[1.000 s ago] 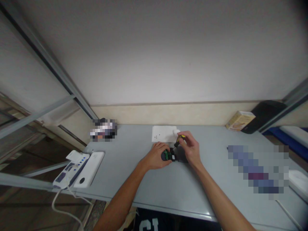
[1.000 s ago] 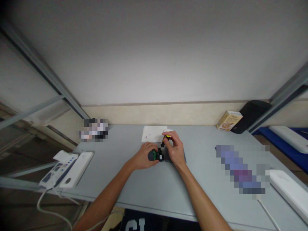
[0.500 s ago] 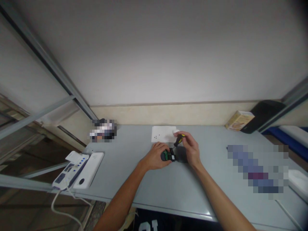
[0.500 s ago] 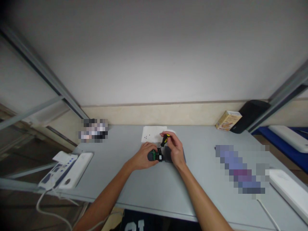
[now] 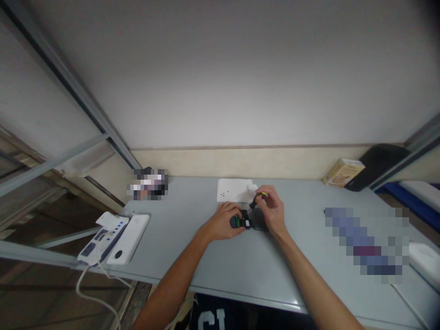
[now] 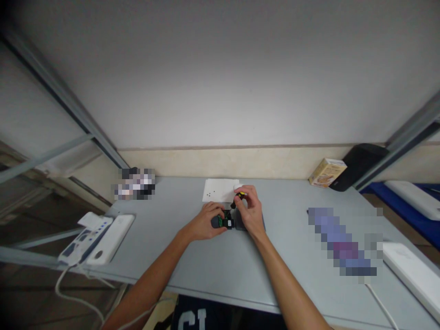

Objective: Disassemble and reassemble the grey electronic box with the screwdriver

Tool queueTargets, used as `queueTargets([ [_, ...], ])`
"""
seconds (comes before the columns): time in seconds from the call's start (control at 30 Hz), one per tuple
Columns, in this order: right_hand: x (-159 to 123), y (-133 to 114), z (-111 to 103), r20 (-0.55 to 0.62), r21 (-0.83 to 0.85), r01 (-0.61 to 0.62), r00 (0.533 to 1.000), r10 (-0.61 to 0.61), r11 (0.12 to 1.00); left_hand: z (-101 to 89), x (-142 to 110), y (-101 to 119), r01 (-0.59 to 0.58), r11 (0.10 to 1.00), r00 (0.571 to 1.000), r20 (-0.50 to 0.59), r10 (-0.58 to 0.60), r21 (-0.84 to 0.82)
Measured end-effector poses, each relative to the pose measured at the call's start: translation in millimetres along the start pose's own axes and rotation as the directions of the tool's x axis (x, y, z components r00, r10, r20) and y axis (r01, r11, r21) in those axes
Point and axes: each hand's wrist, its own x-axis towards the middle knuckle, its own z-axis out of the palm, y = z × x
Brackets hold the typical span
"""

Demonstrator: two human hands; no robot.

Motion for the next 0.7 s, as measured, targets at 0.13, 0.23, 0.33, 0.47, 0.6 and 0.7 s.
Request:
queueTargets([
  [0.13, 0.3, 4.0, -3.5, -0.004, 0.032, -0.068, 0.998, 0.068, 0.997, 1.3, -0.8, -1.3, -0.003, 1.000, 1.000, -0.016, 0.003, -0.001],
  [0.23, -1.3, 5.4, -2.9, 0.036, 0.075, -0.098, 0.995, 0.096, 0.992, 3.7, -1.1, -3.4, -0.006, 1.000, 1.000, -0.028, 0.006, -0.006],
  [0.33, -2.3, 4.9, -0.1, 0.038, 0.047, -0.040, 0.999, 0.038, 0.998, 4.9, -1.2, -4.6, -0.012, 1.000, 0.999, -0.030, 0.012, -0.014],
  [0.47, -1.4, 3.6, -0.3, 0.024, 0.032, -0.062, 0.998, 0.062, 0.998, 4.1, -1.1, -4.1, -0.023, 1.000, 0.999, -0.044, 0.022, -0.018],
  [0.6, -0.7, 2.7, -2.1, 0.060, 0.101, -0.132, 0.990, 0.126, 0.986, 3.2, -0.4, -2.6, -0.024, 0.999, 0.999, -0.039, 0.023, -0.024],
  [0.7, -0.5, 2.0, -1.3, 0.061, 0.113, -0.098, 0.994, 0.091, 0.989, 3.2, 0.0, -1.9, -0.026, 0.999, 0.999, -0.045, 0.024, -0.033],
])
